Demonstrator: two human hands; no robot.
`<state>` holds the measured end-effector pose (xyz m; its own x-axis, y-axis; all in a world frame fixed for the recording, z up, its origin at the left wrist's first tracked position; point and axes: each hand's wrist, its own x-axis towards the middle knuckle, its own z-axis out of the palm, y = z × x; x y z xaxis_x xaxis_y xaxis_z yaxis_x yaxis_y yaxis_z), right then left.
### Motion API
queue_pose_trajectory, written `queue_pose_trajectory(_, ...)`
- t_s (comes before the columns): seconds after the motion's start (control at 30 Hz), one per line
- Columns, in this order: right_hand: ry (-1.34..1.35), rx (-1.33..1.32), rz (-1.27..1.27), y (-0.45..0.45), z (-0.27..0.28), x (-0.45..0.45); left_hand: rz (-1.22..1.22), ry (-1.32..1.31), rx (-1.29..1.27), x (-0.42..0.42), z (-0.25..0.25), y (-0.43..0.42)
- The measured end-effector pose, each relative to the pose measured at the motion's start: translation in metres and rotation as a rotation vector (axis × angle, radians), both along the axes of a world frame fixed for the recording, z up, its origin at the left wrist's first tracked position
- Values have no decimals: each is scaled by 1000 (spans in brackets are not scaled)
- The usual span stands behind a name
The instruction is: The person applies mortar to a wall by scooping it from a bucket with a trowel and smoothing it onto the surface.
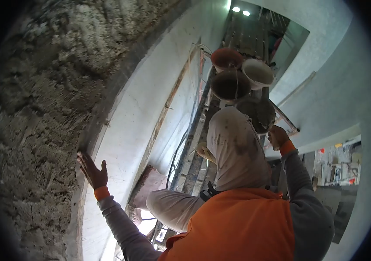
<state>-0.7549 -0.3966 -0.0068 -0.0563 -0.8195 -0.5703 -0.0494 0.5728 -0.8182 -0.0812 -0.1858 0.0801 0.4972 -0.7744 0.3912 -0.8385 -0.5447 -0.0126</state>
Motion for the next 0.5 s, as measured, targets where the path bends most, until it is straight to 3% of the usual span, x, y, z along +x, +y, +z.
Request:
queue_pose_trajectory(0.1, -284, -190, 91, -9, 16, -2, -4, 18, -33, 6, -6, 3)
queue_pose_trajectory(0.13, -391, -223, 16, -4, 46, 20, -15, 16, -48, 6, -5, 3)
queue_pose_trajectory(0.17, -536, -179, -48, -15, 42, 19, -31, 21, -65, 9, -7, 5)
queue_pose_trajectory(0.23, -610, -292, -25, -11, 80, 45, -7, 49, -50, 5, 0, 5)
queue_pose_trajectory(0.4, -357, -620, -100, 1, 174, 144, 19, 95, 4, 1, 14, 4)
queue_pose_trajectory(0.5, -429, -806, -128, 10, 207, 224, -23, 203, -42, -5, 12, 10)
